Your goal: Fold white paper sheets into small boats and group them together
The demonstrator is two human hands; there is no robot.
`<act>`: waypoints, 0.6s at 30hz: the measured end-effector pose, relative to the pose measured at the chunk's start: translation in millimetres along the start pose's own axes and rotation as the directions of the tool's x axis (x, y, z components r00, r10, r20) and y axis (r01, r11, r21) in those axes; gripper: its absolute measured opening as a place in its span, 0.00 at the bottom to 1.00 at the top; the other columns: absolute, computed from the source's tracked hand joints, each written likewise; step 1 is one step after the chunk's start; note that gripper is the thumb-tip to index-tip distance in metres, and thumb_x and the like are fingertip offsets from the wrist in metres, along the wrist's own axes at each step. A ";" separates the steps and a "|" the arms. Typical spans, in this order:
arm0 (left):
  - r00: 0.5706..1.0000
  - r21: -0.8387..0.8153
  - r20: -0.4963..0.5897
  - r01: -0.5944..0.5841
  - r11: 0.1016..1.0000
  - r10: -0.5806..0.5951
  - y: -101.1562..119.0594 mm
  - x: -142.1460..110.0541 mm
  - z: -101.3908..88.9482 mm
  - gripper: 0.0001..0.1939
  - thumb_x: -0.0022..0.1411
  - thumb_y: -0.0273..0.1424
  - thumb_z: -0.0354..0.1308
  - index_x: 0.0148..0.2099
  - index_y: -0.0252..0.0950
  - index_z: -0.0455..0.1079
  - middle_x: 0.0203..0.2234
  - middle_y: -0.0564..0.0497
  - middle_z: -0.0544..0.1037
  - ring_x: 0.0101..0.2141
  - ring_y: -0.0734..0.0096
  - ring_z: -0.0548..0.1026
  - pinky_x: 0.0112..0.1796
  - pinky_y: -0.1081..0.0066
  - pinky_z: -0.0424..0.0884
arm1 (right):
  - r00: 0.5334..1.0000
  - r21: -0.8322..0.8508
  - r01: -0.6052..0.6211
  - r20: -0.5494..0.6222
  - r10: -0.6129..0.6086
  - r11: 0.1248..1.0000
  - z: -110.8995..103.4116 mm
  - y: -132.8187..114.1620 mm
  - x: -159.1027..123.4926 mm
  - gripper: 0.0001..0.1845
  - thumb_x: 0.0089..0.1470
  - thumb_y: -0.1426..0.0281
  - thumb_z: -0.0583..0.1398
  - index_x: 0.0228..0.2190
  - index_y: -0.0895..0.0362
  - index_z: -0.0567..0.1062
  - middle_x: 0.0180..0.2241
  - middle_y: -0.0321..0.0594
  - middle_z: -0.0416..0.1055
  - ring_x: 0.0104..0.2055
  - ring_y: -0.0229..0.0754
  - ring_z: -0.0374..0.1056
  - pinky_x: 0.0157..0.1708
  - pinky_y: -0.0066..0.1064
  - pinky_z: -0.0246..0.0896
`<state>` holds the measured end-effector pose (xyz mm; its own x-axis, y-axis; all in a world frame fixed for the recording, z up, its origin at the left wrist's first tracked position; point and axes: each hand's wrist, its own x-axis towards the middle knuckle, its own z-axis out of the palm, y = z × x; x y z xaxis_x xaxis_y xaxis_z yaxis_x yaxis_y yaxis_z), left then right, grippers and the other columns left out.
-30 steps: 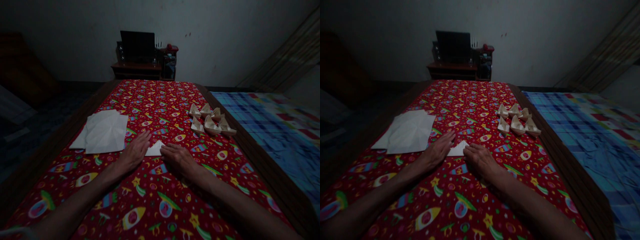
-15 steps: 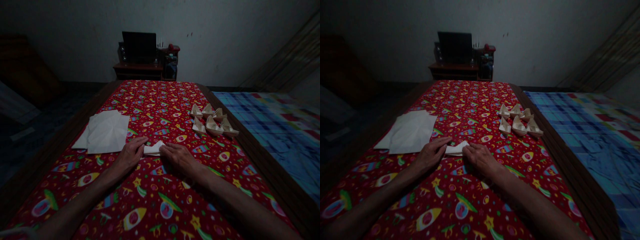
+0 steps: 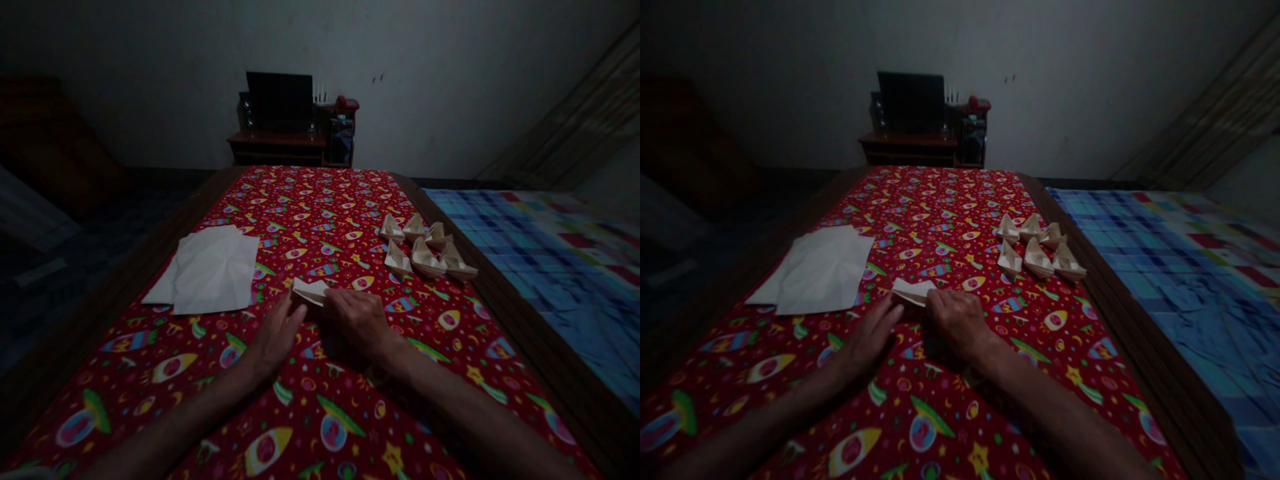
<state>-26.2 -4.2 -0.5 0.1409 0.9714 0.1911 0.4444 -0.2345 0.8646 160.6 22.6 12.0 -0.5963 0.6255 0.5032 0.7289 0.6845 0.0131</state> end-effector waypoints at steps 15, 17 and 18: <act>0.993 0.369 -0.087 -0.041 0.929 0.078 9.6 6.7 9.3 0.11 0.51 0.25 0.50 0.34 0.35 0.74 0.27 0.48 0.78 0.30 0.65 0.76 0.32 0.69 0.72 | 1.000 0.007 -0.008 -0.026 0.009 1.000 2.1 -12.8 4.7 0.09 0.56 0.71 0.54 0.38 0.58 0.72 0.25 0.39 0.74 0.25 0.39 0.68 0.26 0.27 0.55; 0.982 0.355 -0.077 -0.135 0.925 0.173 14.5 9.8 2.0 0.18 0.50 0.23 0.50 0.43 0.35 0.73 0.32 0.49 0.78 0.32 0.66 0.76 0.34 0.69 0.73 | 0.999 0.032 -0.031 -0.043 0.032 0.999 -1.0 -9.3 5.4 0.10 0.55 0.73 0.54 0.37 0.58 0.73 0.25 0.40 0.75 0.25 0.39 0.68 0.26 0.27 0.55; 0.971 0.353 -0.080 -0.184 0.917 0.226 16.8 11.4 -2.6 0.22 0.50 0.22 0.49 0.47 0.36 0.71 0.34 0.49 0.78 0.34 0.67 0.76 0.36 0.70 0.73 | 0.997 0.069 -0.057 -0.054 0.061 0.996 -2.4 -7.7 5.5 0.11 0.55 0.73 0.53 0.37 0.58 0.73 0.25 0.40 0.75 0.25 0.38 0.69 0.25 0.26 0.55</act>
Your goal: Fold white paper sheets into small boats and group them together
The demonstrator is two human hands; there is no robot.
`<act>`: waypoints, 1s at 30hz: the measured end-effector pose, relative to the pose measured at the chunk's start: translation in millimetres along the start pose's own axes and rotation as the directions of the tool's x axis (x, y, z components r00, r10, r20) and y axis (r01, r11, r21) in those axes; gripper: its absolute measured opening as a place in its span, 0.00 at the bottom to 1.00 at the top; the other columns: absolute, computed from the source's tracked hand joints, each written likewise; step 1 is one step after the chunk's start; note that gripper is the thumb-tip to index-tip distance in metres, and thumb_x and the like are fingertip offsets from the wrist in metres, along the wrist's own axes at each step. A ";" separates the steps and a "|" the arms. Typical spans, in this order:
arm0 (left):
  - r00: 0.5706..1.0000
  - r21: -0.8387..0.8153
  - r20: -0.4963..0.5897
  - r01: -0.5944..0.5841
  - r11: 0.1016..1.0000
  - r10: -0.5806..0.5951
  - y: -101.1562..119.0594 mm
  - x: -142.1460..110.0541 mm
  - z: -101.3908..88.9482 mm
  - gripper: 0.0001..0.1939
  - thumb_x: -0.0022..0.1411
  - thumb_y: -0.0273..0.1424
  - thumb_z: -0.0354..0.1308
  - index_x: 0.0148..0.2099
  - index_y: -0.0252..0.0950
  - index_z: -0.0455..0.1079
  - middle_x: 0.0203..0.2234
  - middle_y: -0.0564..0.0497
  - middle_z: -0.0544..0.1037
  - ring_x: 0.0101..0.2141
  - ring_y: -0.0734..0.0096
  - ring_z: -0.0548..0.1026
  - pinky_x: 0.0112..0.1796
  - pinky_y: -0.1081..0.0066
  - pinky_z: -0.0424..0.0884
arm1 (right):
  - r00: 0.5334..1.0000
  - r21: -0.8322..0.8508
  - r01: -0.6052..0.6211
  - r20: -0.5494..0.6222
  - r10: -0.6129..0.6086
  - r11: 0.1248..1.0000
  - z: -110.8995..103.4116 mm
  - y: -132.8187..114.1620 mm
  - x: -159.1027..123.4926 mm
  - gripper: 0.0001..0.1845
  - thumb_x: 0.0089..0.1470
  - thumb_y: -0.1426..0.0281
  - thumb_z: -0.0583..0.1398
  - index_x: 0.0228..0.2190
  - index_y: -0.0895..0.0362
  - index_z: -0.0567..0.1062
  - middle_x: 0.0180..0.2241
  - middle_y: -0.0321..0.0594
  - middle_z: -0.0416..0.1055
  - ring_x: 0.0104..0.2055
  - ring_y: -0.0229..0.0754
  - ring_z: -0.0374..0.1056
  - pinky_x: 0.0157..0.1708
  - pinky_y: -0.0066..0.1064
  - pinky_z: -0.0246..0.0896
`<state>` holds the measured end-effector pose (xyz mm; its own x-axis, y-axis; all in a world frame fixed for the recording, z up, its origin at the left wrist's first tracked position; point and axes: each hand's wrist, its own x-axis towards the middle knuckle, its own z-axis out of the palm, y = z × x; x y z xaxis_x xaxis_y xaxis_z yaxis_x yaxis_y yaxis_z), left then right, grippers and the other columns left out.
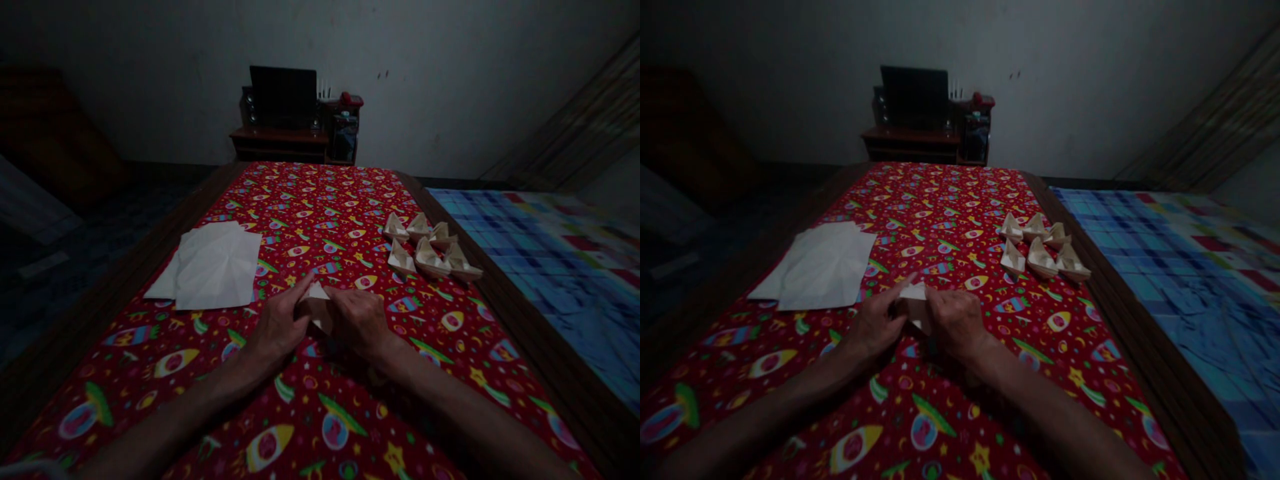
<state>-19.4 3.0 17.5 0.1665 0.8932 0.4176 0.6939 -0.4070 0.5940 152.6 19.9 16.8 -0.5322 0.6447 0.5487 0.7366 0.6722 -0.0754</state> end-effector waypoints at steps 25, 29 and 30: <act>0.909 0.276 0.206 -0.409 0.870 0.362 -33.1 -23.0 -13.7 0.22 0.63 0.22 0.49 0.59 0.36 0.58 0.40 0.46 0.71 0.40 0.64 0.70 0.40 0.66 0.68 | 0.971 0.013 0.237 0.017 -0.237 0.971 13.9 6.1 -16.6 0.06 0.56 0.73 0.56 0.35 0.58 0.72 0.34 0.43 0.69 0.33 0.41 0.60 0.30 0.31 0.56; 0.897 0.335 0.210 -0.439 0.834 0.388 -32.5 -24.8 -17.0 0.15 0.63 0.24 0.51 0.51 0.36 0.66 0.36 0.48 0.73 0.36 0.64 0.70 0.36 0.66 0.67 | 0.975 0.046 0.218 0.026 -0.219 0.975 15.6 7.5 -17.3 0.07 0.55 0.73 0.57 0.37 0.56 0.72 0.34 0.41 0.68 0.33 0.40 0.59 0.30 0.30 0.54; 0.900 0.338 0.206 -0.435 0.835 0.385 -32.6 -24.5 -17.2 0.14 0.62 0.24 0.51 0.50 0.36 0.67 0.35 0.48 0.73 0.36 0.64 0.70 0.35 0.66 0.67 | 0.973 0.061 0.226 0.029 -0.228 0.972 15.6 7.6 -17.1 0.07 0.55 0.72 0.57 0.38 0.55 0.73 0.34 0.41 0.68 0.33 0.40 0.59 0.31 0.30 0.55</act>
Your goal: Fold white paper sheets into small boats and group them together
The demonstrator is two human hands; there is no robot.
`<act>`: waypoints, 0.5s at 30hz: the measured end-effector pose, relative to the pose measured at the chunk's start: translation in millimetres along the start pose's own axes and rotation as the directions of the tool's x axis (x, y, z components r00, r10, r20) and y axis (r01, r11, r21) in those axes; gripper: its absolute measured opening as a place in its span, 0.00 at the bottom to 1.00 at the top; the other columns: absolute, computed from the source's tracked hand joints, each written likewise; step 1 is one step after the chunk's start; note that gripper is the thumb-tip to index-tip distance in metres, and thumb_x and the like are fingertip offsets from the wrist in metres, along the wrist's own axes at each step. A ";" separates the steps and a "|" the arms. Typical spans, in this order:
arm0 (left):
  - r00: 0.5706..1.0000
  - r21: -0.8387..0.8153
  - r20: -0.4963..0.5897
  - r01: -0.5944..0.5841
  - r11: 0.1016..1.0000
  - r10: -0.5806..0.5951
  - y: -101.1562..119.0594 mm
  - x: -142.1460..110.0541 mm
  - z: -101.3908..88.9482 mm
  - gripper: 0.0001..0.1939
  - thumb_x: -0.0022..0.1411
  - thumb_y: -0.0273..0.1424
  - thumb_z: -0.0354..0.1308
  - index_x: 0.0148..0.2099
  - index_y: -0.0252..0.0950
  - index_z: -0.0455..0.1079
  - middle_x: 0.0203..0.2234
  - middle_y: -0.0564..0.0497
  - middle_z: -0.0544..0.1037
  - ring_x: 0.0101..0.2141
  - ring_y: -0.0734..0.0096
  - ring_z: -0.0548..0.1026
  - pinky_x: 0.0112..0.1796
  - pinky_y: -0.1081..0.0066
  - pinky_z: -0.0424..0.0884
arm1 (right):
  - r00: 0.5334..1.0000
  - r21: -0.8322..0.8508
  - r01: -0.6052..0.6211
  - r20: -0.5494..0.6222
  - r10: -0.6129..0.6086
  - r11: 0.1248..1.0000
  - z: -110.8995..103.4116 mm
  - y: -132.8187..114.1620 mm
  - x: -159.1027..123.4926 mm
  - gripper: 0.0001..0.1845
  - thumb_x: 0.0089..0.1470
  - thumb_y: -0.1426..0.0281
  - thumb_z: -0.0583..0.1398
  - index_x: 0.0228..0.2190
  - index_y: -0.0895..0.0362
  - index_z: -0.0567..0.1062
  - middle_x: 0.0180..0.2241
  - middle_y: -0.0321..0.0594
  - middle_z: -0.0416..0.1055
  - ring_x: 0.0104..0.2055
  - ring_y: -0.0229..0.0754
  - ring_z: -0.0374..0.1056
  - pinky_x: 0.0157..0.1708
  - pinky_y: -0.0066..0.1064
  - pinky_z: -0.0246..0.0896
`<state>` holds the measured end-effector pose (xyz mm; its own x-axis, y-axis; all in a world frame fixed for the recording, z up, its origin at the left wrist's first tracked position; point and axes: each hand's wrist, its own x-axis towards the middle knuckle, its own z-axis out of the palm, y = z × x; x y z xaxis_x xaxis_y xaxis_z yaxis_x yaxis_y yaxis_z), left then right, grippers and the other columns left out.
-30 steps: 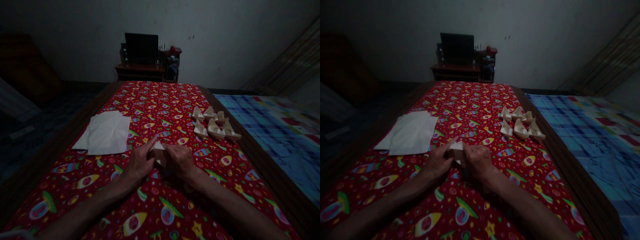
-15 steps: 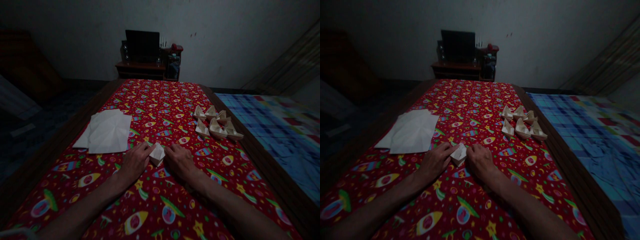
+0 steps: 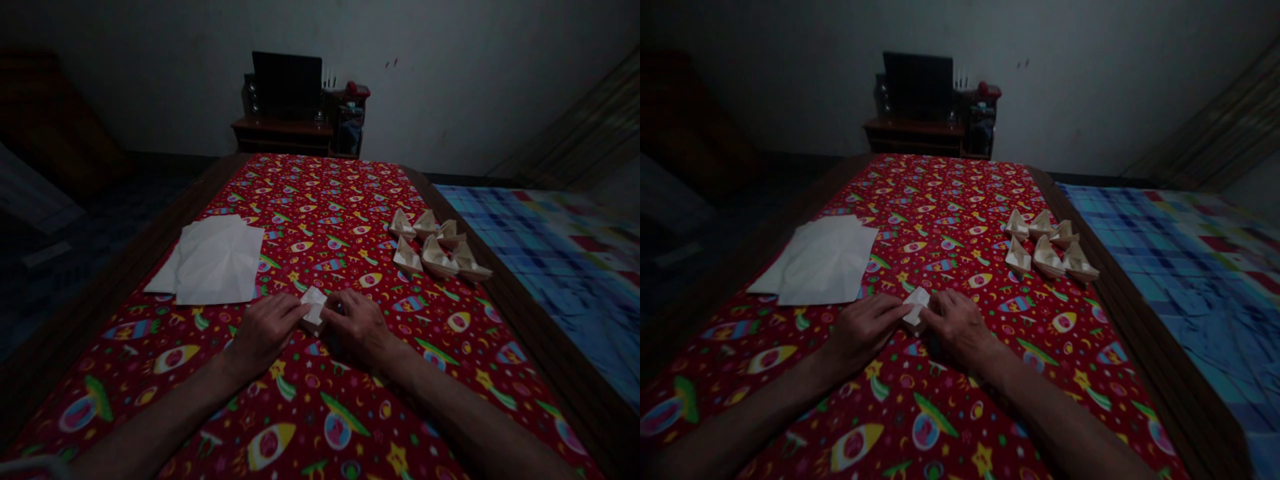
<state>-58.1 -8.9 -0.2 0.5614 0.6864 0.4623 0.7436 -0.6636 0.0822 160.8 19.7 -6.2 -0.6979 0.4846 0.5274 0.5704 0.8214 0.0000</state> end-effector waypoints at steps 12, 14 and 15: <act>0.989 0.069 0.146 -0.049 0.996 0.039 3.8 5.5 -9.0 0.09 0.64 0.27 0.50 0.45 0.36 0.68 0.35 0.49 0.73 0.36 0.64 0.68 0.37 0.64 0.64 | 0.994 0.067 0.067 0.082 -0.072 0.995 3.4 2.0 1.6 0.04 0.55 0.71 0.57 0.34 0.55 0.73 0.36 0.41 0.68 0.36 0.42 0.58 0.36 0.35 0.54; 0.985 0.075 0.167 -0.052 0.996 0.039 4.2 6.2 -8.4 0.11 0.64 0.27 0.50 0.48 0.37 0.67 0.36 0.49 0.72 0.37 0.63 0.68 0.37 0.64 0.63 | 0.994 0.100 0.056 0.088 -0.065 0.993 4.3 2.6 0.0 0.04 0.56 0.71 0.56 0.34 0.55 0.72 0.37 0.41 0.68 0.36 0.41 0.58 0.36 0.34 0.54; 0.984 0.076 0.178 -0.043 0.996 0.029 4.4 6.6 -7.4 0.12 0.64 0.28 0.49 0.50 0.37 0.66 0.37 0.48 0.72 0.38 0.63 0.68 0.38 0.64 0.63 | 0.994 0.111 0.048 0.089 -0.058 0.993 4.4 2.8 -0.8 0.05 0.57 0.71 0.56 0.34 0.56 0.72 0.37 0.41 0.68 0.37 0.41 0.57 0.36 0.34 0.54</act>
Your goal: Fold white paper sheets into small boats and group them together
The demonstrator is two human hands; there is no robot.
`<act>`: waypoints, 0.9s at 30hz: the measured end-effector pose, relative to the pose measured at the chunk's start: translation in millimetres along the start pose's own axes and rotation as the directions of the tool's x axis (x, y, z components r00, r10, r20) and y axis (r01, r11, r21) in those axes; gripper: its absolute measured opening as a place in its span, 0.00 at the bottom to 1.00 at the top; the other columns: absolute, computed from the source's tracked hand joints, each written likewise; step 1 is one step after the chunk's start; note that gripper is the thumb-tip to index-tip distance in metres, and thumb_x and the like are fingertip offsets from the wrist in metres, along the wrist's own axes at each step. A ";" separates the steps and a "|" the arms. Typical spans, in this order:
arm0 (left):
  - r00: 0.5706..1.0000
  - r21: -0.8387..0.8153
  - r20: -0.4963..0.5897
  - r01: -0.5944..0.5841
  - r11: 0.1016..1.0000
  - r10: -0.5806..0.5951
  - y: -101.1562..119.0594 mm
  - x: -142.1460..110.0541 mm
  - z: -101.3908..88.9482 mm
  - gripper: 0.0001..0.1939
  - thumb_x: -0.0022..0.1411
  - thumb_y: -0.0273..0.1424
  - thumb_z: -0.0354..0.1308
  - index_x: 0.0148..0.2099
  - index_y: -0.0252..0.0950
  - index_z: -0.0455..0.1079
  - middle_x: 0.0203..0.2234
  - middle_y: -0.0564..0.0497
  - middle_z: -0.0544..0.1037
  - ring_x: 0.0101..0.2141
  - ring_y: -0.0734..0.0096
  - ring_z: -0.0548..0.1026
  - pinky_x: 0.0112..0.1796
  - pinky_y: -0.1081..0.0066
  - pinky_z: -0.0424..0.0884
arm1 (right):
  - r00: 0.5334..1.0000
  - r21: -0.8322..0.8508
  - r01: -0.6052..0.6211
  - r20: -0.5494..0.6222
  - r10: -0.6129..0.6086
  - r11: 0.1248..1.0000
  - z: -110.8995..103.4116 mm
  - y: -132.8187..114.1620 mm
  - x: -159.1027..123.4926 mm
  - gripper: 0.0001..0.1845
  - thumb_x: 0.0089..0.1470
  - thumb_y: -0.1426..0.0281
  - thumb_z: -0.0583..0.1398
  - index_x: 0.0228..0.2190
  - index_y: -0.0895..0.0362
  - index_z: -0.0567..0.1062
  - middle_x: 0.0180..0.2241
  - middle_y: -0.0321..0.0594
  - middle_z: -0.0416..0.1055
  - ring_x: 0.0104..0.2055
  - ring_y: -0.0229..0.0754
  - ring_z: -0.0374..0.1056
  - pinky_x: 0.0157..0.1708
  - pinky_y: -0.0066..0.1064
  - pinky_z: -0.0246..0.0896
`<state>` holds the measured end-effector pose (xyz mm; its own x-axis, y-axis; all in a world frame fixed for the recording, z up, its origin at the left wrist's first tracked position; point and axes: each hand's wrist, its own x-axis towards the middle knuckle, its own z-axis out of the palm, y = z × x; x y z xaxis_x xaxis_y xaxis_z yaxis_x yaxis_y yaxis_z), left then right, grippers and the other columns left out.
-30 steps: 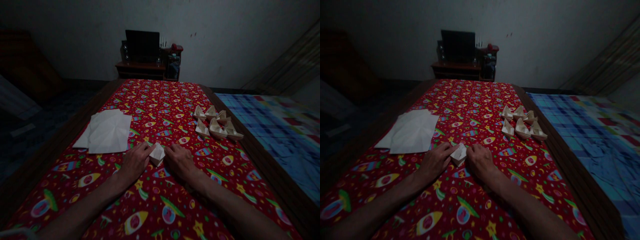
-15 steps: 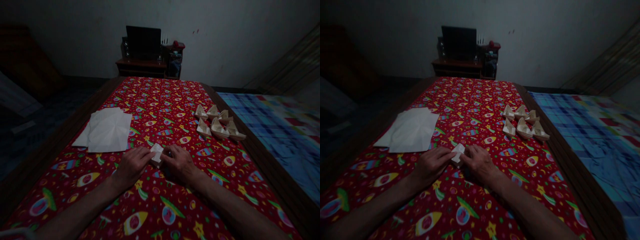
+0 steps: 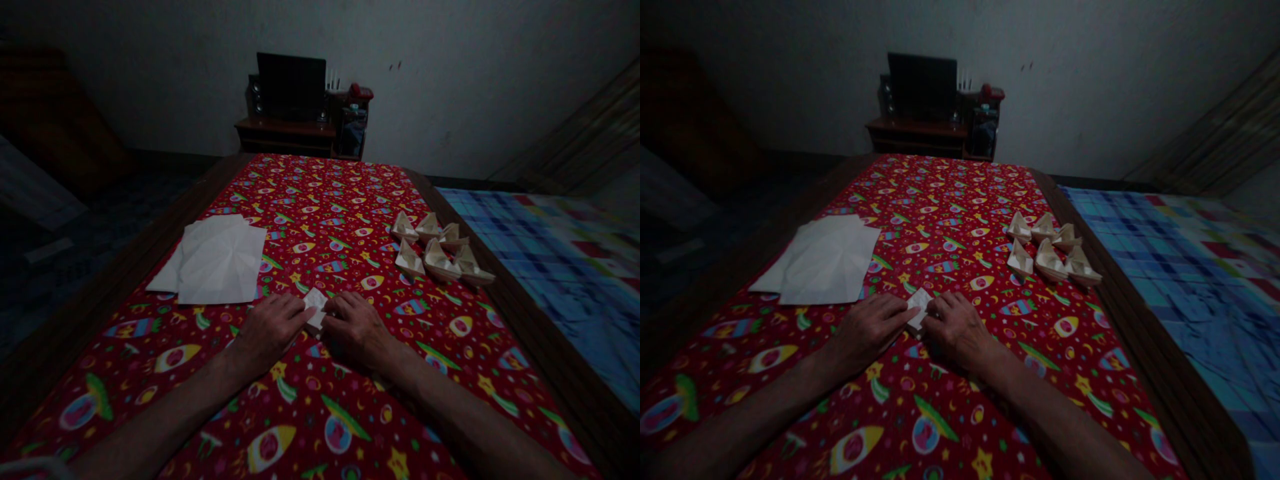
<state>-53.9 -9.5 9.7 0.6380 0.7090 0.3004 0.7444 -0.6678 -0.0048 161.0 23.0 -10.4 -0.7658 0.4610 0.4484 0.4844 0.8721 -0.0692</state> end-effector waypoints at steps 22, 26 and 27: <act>0.986 -0.017 0.164 0.039 0.999 -0.035 -8.0 12.8 -3.1 0.23 0.61 0.29 0.50 0.59 0.41 0.58 0.41 0.48 0.69 0.40 0.61 0.66 0.42 0.60 0.61 | 0.995 0.052 -0.100 0.008 0.100 0.994 0.0 5.8 -2.8 0.09 0.56 0.74 0.54 0.37 0.57 0.73 0.33 0.43 0.66 0.35 0.41 0.57 0.33 0.32 0.54; 0.993 -0.032 0.107 0.046 0.998 -0.043 -6.7 5.4 -1.9 0.21 0.63 0.29 0.50 0.58 0.43 0.60 0.39 0.47 0.69 0.38 0.62 0.67 0.38 0.63 0.62 | 0.994 0.127 -0.098 -0.034 0.103 0.987 0.8 7.7 -3.3 0.09 0.56 0.74 0.55 0.38 0.56 0.74 0.32 0.42 0.68 0.34 0.40 0.59 0.32 0.31 0.55; 0.995 -0.035 0.082 0.058 0.998 -0.055 -5.4 4.1 -1.2 0.20 0.63 0.29 0.51 0.57 0.43 0.61 0.37 0.47 0.69 0.38 0.62 0.67 0.37 0.63 0.62 | 0.992 0.151 -0.108 -0.044 0.116 0.983 0.8 8.0 -3.2 0.09 0.56 0.73 0.56 0.37 0.56 0.75 0.32 0.42 0.68 0.34 0.40 0.59 0.32 0.31 0.56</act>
<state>-55.5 -3.2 12.1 0.6101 0.7610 0.2206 0.7729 -0.6329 0.0458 166.9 28.6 -13.1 -0.6851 0.5514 0.4761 0.4950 0.8318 -0.2510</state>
